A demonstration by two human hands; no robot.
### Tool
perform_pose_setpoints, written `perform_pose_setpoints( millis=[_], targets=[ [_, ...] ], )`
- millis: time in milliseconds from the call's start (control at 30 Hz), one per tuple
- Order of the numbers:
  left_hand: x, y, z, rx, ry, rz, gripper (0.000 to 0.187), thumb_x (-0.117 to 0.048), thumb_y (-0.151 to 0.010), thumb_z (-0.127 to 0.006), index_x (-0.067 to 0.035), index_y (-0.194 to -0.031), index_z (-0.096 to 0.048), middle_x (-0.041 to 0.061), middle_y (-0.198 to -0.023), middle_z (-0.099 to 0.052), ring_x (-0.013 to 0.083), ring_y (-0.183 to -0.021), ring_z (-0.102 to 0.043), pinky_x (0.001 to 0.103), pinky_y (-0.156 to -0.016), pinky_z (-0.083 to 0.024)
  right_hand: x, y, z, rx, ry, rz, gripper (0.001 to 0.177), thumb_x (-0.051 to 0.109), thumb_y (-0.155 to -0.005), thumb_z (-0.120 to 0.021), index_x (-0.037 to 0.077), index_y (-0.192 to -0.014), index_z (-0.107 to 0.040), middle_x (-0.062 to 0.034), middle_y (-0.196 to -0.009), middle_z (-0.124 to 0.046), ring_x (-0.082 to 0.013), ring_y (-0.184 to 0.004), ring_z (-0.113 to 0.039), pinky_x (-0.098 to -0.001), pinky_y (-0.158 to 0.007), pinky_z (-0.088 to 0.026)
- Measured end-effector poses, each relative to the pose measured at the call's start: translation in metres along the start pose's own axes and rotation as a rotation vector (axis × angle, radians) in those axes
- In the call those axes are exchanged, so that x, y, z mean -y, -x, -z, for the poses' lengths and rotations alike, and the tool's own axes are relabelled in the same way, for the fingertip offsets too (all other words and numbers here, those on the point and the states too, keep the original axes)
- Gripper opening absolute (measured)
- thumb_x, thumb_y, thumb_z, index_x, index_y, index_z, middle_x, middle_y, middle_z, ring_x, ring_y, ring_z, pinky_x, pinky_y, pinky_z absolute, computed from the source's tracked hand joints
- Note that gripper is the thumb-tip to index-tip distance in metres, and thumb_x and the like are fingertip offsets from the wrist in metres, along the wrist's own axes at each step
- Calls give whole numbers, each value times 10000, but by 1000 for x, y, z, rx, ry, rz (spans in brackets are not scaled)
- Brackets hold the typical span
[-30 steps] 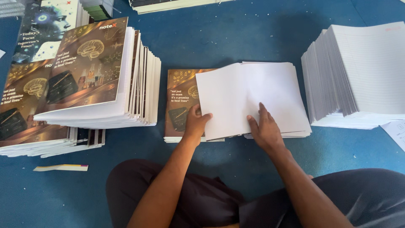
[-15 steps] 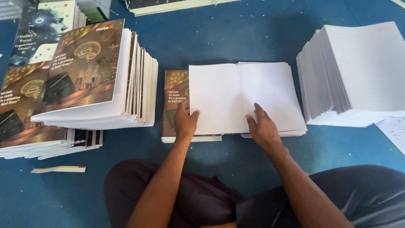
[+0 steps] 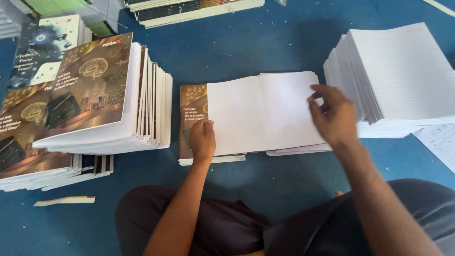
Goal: The person inserts a stack of lined index pages into a brown notebook cover, then places the assembled notebook onto a growing stack. This process is repeated multiple times with identical notebook covers and page stacks.
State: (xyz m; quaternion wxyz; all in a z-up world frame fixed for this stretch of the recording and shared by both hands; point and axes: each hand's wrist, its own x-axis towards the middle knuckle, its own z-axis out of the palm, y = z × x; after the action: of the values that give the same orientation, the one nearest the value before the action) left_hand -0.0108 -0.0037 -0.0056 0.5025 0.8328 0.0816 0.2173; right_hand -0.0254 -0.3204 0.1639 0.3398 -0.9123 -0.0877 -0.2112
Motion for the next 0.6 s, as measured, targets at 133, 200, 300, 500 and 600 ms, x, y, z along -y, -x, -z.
perform_pose_setpoints(
  millis=[133, 200, 300, 500, 600],
  targets=[
    [-3, 1, 1, 28, 79, 18, 256, -153, -926, -503, 9, -858, -689, 169, -894, -709, 300, -876, -684, 389, -826, -517, -32, -13, 43, -41, 117, -51, 261, 87, -992, -709, 33, -1247, -710, -156, -1143, -716, -231, -809, -713, -359, -741, -589],
    [-5, 1, 0, 41, 100, 22, 251, -147, -927, -499, 11, -853, -680, 166, -869, -703, 285, -847, -680, 377, -807, -517, -50, -18, 61, -50, 181, -48, 247, 82, -993, -721, 32, -1235, -726, -175, -1158, -707, -244, -834, -714, -364, -769, -588],
    [-8, 3, 0, 62, 125, 39, 241, -146, -935, -501, 4, -857, -673, 147, -838, -698, 250, -803, -672, 352, -774, -514, -81, -27, 83, -39, 262, -23, 292, 85, -960, -750, 32, -1247, -732, -227, -1233, -661, -280, -889, -708, -380, -796, -599],
    [-9, 5, 0, 83, 145, 58, 216, -136, -941, -520, -4, -861, -671, 123, -813, -687, 209, -766, -651, 326, -737, -501, -154, -23, 108, -65, 538, 56, 253, 159, -955, -775, 38, -1177, -755, -228, -1219, -658, -408, -1241, -609, -500, -1061, -515],
    [-8, 5, 0, 85, 153, 45, 216, -131, -941, -517, -4, -859, -670, 116, -828, -693, 200, -773, -654, 323, -741, -503, -193, -16, 112, -94, 602, -49, 302, 197, -983, -735, 51, -1247, -726, -224, -1327, -623, -390, -1311, -528, -527, -1183, -457]
  ],
)
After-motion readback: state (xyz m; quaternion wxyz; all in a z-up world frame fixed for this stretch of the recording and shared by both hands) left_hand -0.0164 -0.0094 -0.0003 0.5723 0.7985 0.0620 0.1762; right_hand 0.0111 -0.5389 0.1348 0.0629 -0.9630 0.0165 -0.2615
